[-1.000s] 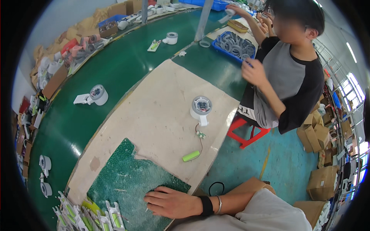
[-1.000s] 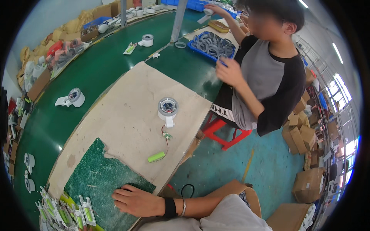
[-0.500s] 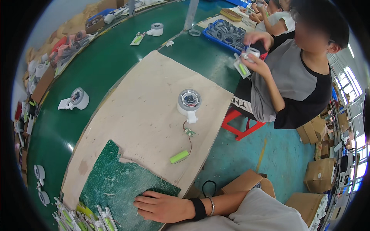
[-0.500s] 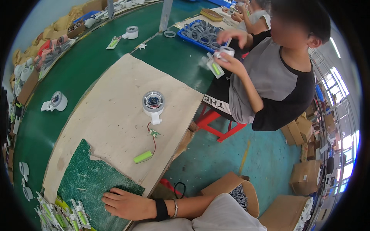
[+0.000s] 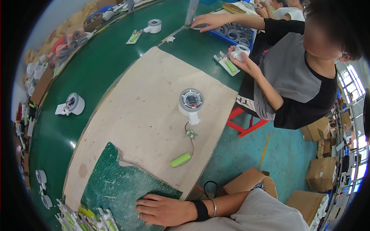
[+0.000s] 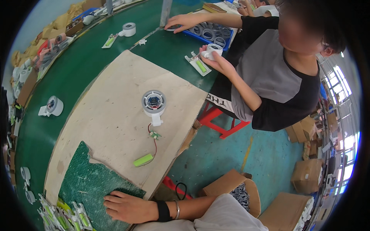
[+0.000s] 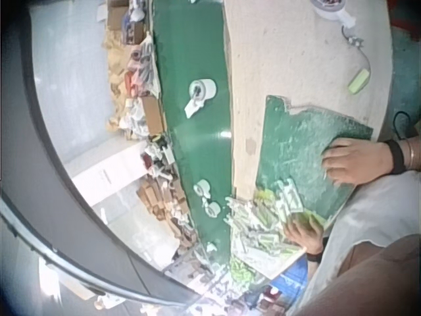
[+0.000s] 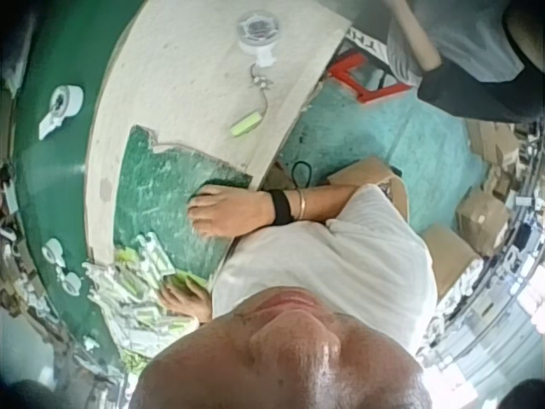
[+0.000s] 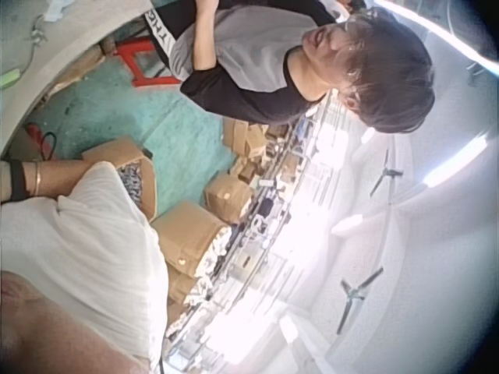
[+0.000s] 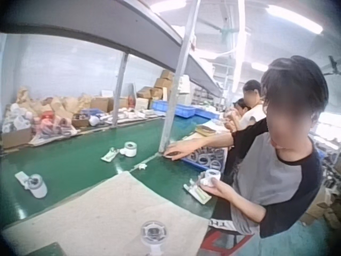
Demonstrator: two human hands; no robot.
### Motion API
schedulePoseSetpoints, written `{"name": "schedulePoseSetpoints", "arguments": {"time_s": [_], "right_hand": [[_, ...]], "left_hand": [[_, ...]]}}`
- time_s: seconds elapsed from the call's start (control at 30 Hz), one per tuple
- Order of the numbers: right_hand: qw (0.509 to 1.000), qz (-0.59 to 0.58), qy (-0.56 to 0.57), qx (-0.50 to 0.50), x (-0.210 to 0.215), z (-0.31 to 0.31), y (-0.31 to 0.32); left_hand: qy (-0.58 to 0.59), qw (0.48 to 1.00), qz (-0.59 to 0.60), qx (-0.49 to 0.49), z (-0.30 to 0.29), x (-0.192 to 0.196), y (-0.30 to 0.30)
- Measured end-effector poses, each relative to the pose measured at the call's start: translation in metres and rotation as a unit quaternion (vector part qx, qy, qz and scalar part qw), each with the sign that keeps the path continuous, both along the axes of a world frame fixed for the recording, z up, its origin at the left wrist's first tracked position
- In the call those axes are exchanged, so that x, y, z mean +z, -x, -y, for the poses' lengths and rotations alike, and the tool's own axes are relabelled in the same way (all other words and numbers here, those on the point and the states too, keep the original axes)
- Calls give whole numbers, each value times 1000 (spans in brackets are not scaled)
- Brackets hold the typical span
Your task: Assembling small electronic portable fans by connecting batteries to circuit boards and placing them into plastic housings on a production line.
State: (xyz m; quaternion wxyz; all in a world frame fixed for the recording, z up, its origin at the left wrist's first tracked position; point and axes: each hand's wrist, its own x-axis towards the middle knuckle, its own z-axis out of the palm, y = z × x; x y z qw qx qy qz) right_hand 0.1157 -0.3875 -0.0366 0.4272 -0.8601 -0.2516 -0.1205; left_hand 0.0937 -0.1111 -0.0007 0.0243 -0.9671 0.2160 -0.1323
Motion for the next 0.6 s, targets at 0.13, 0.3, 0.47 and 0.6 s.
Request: {"name": "schedulePoseSetpoints", "arguments": {"time_s": [0.13,0.3,0.47,0.6], "right_hand": [[1000,-2,19,3,2,-4,-3],[998,-6,63,-5,5,-4,-2],[997,-1,83,-11,10,-9,-2],[996,-2,93,-17,10,-10,-2]], "left_hand": [[10,1000,-21,7,-1,4,-1],[33,999,-31,-3,2,6,-4],[45,998,-32,-2,-1,11,-3],[43,999,-33,-1,-3,10,-2]]}}
